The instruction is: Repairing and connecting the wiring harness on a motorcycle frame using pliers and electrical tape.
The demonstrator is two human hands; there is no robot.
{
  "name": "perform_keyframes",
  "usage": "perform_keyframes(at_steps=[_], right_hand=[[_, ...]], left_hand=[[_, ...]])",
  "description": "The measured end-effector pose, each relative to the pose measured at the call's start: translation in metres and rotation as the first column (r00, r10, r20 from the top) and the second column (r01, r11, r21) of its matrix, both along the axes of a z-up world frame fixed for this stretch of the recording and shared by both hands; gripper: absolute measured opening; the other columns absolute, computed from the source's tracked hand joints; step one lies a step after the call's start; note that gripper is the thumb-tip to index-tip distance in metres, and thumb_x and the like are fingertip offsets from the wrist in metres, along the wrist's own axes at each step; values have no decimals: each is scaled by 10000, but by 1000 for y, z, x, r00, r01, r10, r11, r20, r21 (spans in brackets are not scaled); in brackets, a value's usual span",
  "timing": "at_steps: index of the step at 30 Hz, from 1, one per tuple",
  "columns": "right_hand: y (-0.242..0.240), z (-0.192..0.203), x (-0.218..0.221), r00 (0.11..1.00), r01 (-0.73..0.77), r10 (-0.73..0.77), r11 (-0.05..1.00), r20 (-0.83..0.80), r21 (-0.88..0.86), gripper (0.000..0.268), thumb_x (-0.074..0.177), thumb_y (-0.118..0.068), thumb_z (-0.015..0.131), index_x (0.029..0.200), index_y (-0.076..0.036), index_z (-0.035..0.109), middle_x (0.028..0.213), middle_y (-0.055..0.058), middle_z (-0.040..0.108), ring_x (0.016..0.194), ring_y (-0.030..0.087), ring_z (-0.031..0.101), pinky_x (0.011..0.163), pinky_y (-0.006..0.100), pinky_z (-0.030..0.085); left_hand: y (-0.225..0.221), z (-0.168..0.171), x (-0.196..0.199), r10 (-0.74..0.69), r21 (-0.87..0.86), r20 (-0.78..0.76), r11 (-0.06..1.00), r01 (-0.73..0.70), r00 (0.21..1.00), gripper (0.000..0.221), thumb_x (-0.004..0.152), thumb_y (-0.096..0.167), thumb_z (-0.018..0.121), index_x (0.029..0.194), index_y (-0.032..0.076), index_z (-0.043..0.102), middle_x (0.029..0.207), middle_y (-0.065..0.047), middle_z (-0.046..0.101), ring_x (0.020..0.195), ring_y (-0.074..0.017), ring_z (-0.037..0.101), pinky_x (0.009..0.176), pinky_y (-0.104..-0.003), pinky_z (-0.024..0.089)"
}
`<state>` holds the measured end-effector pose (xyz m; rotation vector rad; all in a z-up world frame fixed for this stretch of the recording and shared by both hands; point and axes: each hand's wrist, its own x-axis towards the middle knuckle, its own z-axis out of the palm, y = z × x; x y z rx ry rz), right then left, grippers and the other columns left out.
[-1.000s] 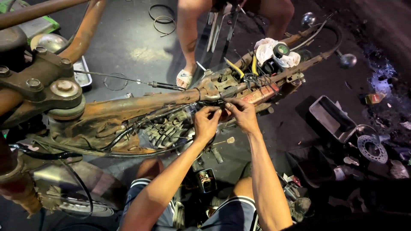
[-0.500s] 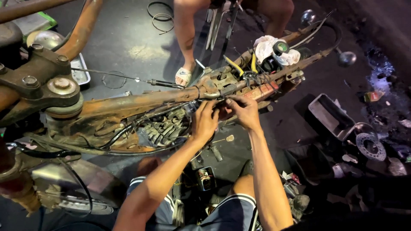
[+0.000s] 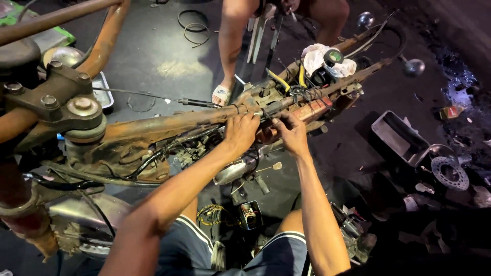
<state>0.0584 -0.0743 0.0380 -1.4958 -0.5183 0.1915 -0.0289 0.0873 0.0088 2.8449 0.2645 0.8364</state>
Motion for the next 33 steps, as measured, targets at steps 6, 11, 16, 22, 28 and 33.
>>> perform_keyframes(at_steps=[6, 11, 16, 22, 28, 33], right_hand=[[0, 15, -31, 927, 5, 41, 993, 373, -121, 112, 912, -81, 777, 1000, -20, 743, 837, 189, 716, 800, 251, 683, 714, 445, 559], [5, 16, -41, 766, 74, 28, 989, 642, -131, 71, 930, -99, 764, 978, -54, 739, 857, 165, 718, 812, 386, 723, 711, 444, 568], [8, 34, -15, 808, 146, -10, 972, 588, -185, 148, 988, -138, 713, 1042, 0, 714, 912, 239, 709, 901, 464, 701, 770, 528, 540], [30, 58, 15, 838, 176, -19, 955, 545, -238, 115, 977, -156, 717, 1065, -86, 745, 921, 143, 731, 933, 360, 722, 764, 449, 566], [29, 87, -39, 859, 183, -63, 964, 508, -190, 129, 973, -114, 719, 1079, -48, 747, 939, 184, 737, 962, 388, 718, 845, 490, 559], [-1, 27, -52, 816, 236, -153, 969, 557, -79, 97, 982, -65, 695, 1065, -21, 718, 934, 227, 710, 941, 408, 707, 845, 504, 540]], left_hand=[[21, 57, 0, -19, 192, -55, 981, 29, 998, 433, 740, 202, 884, 1125, 156, 691, 1140, -101, 579, 1154, -344, 531, 940, -539, 441], [26, 80, 0, -170, 33, -309, 981, 189, 936, 627, 793, 237, 814, 1366, 264, 562, 1298, -98, 517, 1257, -367, 476, 984, -569, 382], [23, 86, -1, -167, 66, -323, 978, 198, 931, 612, 758, 195, 841, 1310, 208, 578, 1260, -90, 502, 1222, -361, 461, 922, -550, 400], [19, 92, 1, -131, 61, -315, 986, 158, 940, 566, 704, 167, 880, 1214, 154, 635, 1239, -75, 503, 1214, -343, 455, 893, -520, 416], [21, 86, 4, -132, 40, -318, 988, 152, 939, 532, 707, 135, 867, 1195, 153, 656, 1227, -64, 493, 1227, -348, 449, 894, -513, 424], [21, 82, 4, -137, 30, -317, 987, 155, 938, 516, 699, 136, 870, 1178, 180, 685, 1215, -60, 495, 1217, -359, 454, 897, -524, 430]])
